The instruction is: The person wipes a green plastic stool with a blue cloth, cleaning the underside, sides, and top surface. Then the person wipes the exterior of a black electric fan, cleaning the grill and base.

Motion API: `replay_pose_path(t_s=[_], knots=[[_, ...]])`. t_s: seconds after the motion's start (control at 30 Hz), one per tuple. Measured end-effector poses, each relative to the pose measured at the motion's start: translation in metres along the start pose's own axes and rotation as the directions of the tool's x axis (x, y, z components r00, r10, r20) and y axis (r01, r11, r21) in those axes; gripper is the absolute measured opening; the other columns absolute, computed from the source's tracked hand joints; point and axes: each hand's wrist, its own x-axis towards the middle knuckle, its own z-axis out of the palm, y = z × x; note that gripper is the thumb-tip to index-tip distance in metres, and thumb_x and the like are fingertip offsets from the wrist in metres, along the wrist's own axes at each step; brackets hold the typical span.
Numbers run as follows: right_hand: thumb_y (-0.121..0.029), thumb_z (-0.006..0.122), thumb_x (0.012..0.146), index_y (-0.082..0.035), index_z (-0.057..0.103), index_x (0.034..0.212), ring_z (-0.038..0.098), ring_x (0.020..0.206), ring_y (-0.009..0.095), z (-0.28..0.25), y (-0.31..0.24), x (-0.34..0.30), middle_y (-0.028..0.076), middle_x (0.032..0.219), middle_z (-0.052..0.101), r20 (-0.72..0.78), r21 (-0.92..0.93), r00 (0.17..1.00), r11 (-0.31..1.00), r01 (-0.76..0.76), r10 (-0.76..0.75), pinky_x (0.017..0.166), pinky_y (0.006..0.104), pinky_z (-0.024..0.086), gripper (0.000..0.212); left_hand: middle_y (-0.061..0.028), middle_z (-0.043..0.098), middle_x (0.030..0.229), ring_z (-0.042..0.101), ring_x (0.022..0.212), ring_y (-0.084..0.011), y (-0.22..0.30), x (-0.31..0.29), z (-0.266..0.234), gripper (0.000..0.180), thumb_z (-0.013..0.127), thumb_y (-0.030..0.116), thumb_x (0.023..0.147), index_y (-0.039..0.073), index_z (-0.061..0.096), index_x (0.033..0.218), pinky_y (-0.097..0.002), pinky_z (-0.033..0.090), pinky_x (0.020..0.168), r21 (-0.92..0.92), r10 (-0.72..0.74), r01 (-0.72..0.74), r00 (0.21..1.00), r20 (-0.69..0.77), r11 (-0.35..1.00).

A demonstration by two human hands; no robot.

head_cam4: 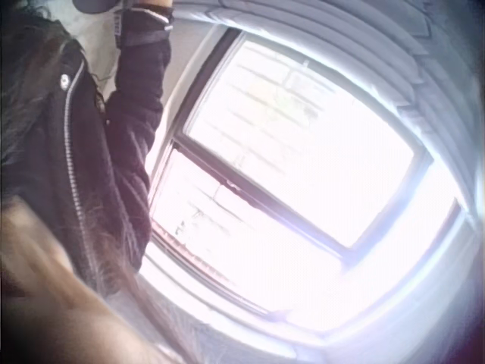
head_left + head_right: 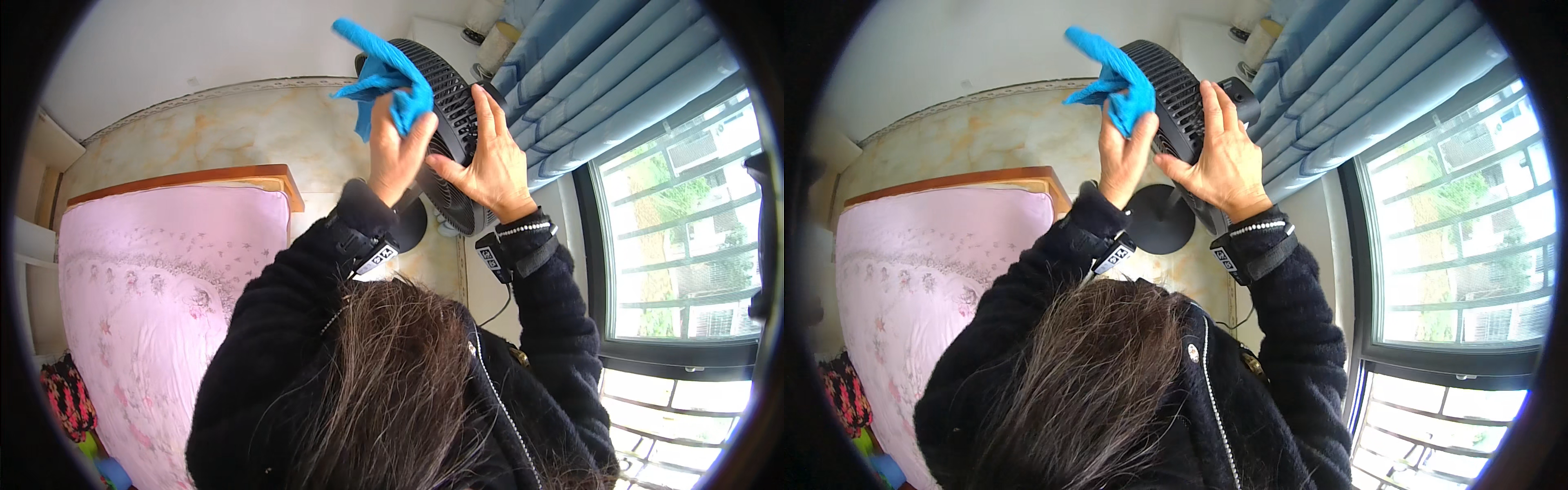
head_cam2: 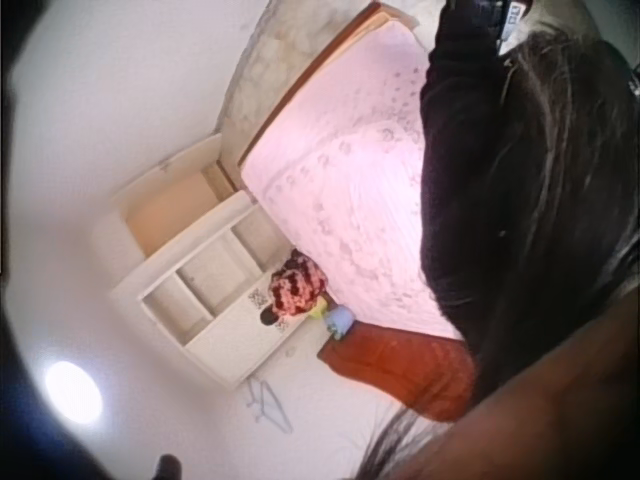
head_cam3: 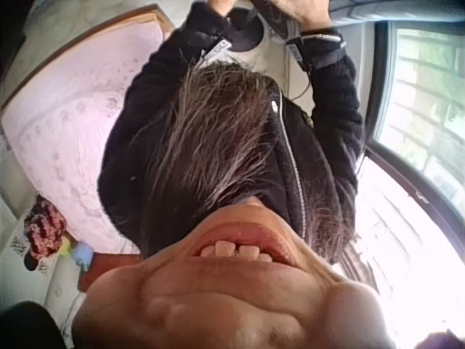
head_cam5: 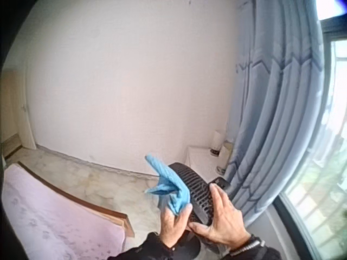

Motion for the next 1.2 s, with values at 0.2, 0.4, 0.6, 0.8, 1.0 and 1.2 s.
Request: replay_pose_path(t_s=[0.2, 0.4, 0.6, 0.8, 1.0, 1.2], knots=[[-0.026, 0.077, 0.064, -0.001, 0.036, 0.149, 0.064, 0.106, 0.041, 0.004, -0.004, 0.006, 0.022, 0.125, 0.057, -0.024, 0.118, 0.999, 0.992, -0.044, 0.048, 0.086, 0.0441, 0.055, 0.097, -0.0126, 0.063, 0.108, 0.057, 0.103, -0.0311, -0.026, 0.009, -0.008, 0.023, 0.068, 0.009, 0.091, 0.006, 0.063, 0.112, -0.0423, 0.044, 0.092, 0.171, 0.23, -0.235, 0.972, 0.05, 0.957], [-0.023, 0.075, 0.062, -0.001, 0.041, 0.148, 0.065, 0.103, 0.04, 0.013, 0.0, 0.01, 0.023, 0.122, 0.059, -0.065, 0.126, 0.998, 0.992, -0.013, 0.021, 0.088, 0.0421, 0.055, 0.095, -0.0137, 0.061, 0.109, 0.059, 0.096, -0.0246, -0.11, 0.057, -0.037, 0.024, 0.056, 0.001, 0.098, 0.0, 0.054, 0.122, -0.036, 0.047, 0.088, 0.169, 0.199, -0.174, 0.969, -0.144, 0.97], [-0.026, 0.075, 0.062, -0.003, 0.04, 0.149, 0.066, 0.102, 0.04, 0.015, 0.001, 0.013, 0.022, 0.124, 0.058, -0.069, 0.108, 0.991, 0.988, -0.11, 0.118, 0.088, 0.0425, 0.056, 0.096, -0.0305, 0.061, 0.119, 0.061, 0.107, -0.0471, -0.205, 0.034, -0.063, 0.051, 0.053, 0.01, 0.098, 0.001, 0.034, 0.145, -0.0434, 0.049, 0.089, 0.319, -0.131, 0.12, 0.991, 0.011, 0.94], [-0.025, 0.074, 0.061, -0.004, 0.04, 0.149, 0.066, 0.103, 0.038, 0.017, -0.005, 0.015, 0.022, 0.124, 0.059, -0.051, 0.11, 0.99, 0.986, -0.127, 0.133, 0.089, 0.0419, 0.056, 0.097, -0.0259, 0.066, 0.116, 0.065, 0.107, -0.0414, -0.198, 0.029, -0.074, 0.04, 0.057, 0.016, 0.097, -0.002, 0.053, 0.133, -0.0427, 0.05, 0.089, 0.272, -0.447, 0.423, 0.894, 0.031, 0.864], [-0.024, 0.075, 0.061, -0.003, 0.04, 0.149, 0.066, 0.104, 0.039, 0.015, -0.005, 0.013, 0.022, 0.125, 0.059, -0.057, 0.127, 0.989, 0.984, -0.129, 0.137, 0.089, 0.042, 0.056, 0.097, -0.0015, 0.06, 0.099, 0.053, 0.09, -0.0095, -0.119, 0.087, -0.054, 0.018, 0.057, 0.012, 0.101, 0.002, 0.059, 0.116, -0.0264, 0.047, 0.083, -0.268, -0.09, 0.077, 0.995, -0.038, 0.96], [-0.024, 0.075, 0.061, -0.002, 0.045, 0.147, 0.066, 0.106, 0.04, 0.017, -0.002, 0.015, 0.023, 0.128, 0.059, -0.087, 0.107, 0.992, 0.991, -0.077, 0.086, 0.09, 0.0415, 0.056, 0.094, -0.0189, 0.062, 0.114, 0.061, 0.101, -0.035, -0.176, 0.084, -0.044, 0.03, 0.048, 0.015, 0.104, 0.003, 0.048, 0.131, -0.0414, 0.047, 0.091, 0.227, -0.054, 0.092, 0.985, -0.165, 0.97]])
